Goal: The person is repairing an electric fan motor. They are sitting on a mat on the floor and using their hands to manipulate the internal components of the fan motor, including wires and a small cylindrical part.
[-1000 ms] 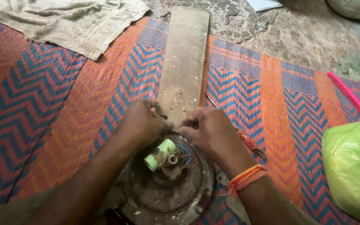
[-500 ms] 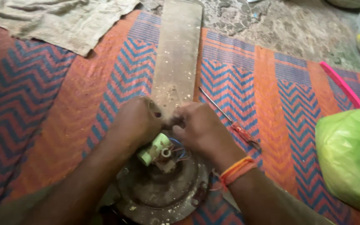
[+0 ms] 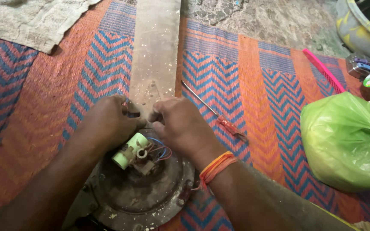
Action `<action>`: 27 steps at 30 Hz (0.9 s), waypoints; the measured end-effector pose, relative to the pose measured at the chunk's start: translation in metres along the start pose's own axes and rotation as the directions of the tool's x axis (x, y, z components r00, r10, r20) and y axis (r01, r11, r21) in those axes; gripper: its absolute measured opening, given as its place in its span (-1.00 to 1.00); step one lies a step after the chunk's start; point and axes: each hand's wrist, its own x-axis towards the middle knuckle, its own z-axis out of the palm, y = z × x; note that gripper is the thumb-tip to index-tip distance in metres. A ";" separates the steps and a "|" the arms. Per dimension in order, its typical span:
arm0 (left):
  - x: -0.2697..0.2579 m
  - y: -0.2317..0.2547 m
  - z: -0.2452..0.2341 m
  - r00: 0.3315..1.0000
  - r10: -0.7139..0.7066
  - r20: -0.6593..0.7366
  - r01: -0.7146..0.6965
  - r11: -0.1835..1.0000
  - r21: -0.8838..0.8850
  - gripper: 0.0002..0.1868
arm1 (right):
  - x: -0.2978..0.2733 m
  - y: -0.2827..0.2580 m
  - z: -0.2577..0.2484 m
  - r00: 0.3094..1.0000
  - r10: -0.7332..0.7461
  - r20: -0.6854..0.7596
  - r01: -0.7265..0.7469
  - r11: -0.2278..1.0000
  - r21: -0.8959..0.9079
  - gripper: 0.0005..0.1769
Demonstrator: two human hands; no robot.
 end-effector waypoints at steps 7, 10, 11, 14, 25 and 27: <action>-0.001 0.000 0.003 0.998 0.059 -0.037 -0.059 0.998 -0.015 -0.60 | 0.003 -0.004 -0.011 0.961 0.224 0.163 -0.241 0.966 0.095 -0.84; 0.000 -0.002 0.002 0.999 0.038 0.002 -0.037 0.996 -0.081 -0.62 | 0.003 -0.005 -0.010 0.969 0.189 0.156 -0.209 0.971 0.118 -0.86; 0.001 -0.003 0.000 0.999 0.049 -0.001 -0.049 0.996 -0.074 -0.61 | 0.001 -0.006 -0.010 0.979 0.162 0.126 -0.177 0.977 0.120 -0.86; 0.001 -0.004 0.000 0.997 0.078 -0.002 -0.078 0.995 -0.057 -0.59 | 0.002 -0.008 -0.007 0.991 0.110 0.070 -0.117 0.988 0.103 -0.88; 0.008 -0.010 0.002 0.997 0.078 0.028 -0.076 0.995 -0.070 -0.54 | 0.007 -0.011 -0.011 0.950 0.263 0.168 -0.274 0.960 0.048 -0.83; 0.008 -0.009 0.002 0.996 0.086 0.020 -0.084 0.993 -0.084 -0.53 | 0.008 -0.009 -0.013 0.938 0.279 0.205 -0.294 0.954 0.049 -0.83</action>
